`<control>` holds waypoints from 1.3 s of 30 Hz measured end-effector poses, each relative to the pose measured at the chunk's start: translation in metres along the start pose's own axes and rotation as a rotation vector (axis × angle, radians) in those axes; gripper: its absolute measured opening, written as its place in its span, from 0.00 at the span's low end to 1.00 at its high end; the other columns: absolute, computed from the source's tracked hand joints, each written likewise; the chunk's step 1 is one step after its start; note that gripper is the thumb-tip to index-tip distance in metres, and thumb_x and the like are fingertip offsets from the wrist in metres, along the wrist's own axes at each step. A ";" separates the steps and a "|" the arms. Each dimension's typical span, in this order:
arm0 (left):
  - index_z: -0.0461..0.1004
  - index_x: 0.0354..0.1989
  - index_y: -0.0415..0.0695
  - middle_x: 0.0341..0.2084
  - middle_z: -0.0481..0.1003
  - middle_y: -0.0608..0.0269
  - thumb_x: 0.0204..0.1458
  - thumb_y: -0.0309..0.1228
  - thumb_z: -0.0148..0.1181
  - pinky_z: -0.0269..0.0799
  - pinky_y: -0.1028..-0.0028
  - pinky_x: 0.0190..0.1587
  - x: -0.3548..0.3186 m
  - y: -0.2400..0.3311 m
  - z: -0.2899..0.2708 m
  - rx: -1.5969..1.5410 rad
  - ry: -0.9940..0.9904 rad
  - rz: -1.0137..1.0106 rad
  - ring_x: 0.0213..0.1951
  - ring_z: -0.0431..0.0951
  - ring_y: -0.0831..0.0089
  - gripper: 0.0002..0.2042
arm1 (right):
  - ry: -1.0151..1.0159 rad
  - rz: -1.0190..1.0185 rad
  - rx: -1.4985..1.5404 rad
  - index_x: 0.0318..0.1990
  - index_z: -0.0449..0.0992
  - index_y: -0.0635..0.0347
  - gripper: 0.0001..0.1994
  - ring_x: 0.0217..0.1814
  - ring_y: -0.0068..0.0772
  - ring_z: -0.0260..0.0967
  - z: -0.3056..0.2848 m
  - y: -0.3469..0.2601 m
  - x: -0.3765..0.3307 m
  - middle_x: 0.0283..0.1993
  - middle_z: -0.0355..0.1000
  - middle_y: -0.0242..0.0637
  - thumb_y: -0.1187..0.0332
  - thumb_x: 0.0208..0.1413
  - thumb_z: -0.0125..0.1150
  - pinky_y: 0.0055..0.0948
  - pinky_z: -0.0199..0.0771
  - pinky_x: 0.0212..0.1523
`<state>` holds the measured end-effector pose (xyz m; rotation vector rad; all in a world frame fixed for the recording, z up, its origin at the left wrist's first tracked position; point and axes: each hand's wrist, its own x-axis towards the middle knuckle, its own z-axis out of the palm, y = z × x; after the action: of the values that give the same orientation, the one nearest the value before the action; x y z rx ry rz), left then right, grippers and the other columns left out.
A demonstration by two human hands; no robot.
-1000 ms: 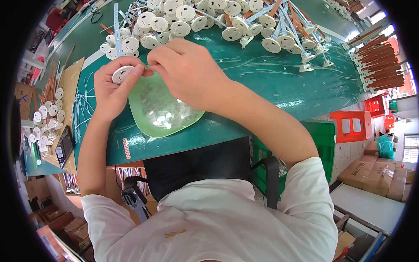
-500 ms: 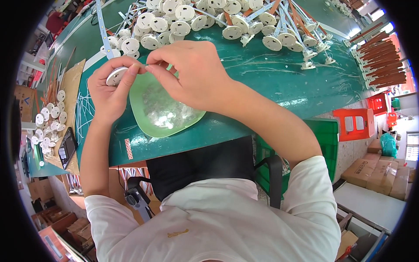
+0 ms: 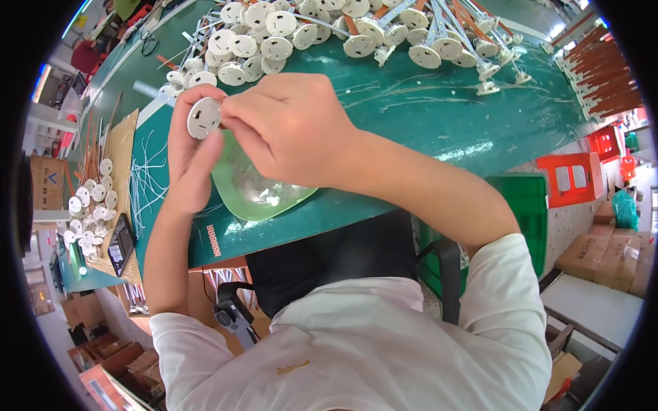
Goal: Assembling LED light strips by attaching plastic caps to individual LED components.
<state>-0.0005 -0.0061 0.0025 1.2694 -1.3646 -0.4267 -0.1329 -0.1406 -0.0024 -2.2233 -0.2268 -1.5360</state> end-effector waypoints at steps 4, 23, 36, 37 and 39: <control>0.57 0.60 0.41 0.38 0.72 0.61 0.47 0.22 0.57 0.69 0.72 0.42 -0.002 0.001 0.001 -0.054 -0.071 0.003 0.36 0.73 0.72 0.29 | -0.025 -0.029 -0.007 0.32 0.79 0.61 0.09 0.23 0.36 0.73 0.001 -0.001 -0.004 0.24 0.75 0.36 0.80 0.41 0.67 0.27 0.70 0.22; 0.58 0.56 0.42 0.23 0.74 0.62 0.49 0.23 0.64 0.71 0.75 0.28 -0.006 0.007 0.023 0.505 0.043 -0.109 0.24 0.76 0.73 0.26 | -0.098 0.026 -0.046 0.31 0.78 0.59 0.08 0.23 0.38 0.72 0.004 -0.007 -0.009 0.25 0.74 0.35 0.79 0.41 0.66 0.30 0.70 0.22; 0.58 0.55 0.42 0.17 0.73 0.58 0.50 0.22 0.62 0.71 0.70 0.25 0.002 0.003 0.028 0.671 0.036 -0.005 0.20 0.78 0.59 0.25 | -0.105 0.046 -0.066 0.32 0.78 0.60 0.07 0.23 0.39 0.72 0.005 -0.003 -0.009 0.24 0.74 0.36 0.78 0.43 0.64 0.31 0.71 0.23; 0.58 0.55 0.42 0.17 0.73 0.58 0.50 0.21 0.61 0.71 0.68 0.25 0.001 0.003 0.029 0.685 0.035 0.000 0.20 0.78 0.57 0.25 | -0.091 0.050 -0.059 0.32 0.78 0.60 0.07 0.23 0.40 0.72 0.006 -0.003 -0.009 0.25 0.74 0.37 0.78 0.43 0.64 0.32 0.71 0.23; 0.58 0.55 0.42 0.16 0.73 0.57 0.49 0.22 0.61 0.71 0.66 0.25 0.002 0.002 0.025 0.704 0.050 0.027 0.20 0.78 0.55 0.25 | -0.073 0.041 -0.047 0.33 0.78 0.60 0.07 0.24 0.40 0.72 0.009 -0.003 -0.008 0.25 0.74 0.37 0.78 0.43 0.64 0.32 0.71 0.24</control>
<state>-0.0223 -0.0174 -0.0011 1.8064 -1.5462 0.1307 -0.1297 -0.1328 -0.0119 -2.3088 -0.1669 -1.4543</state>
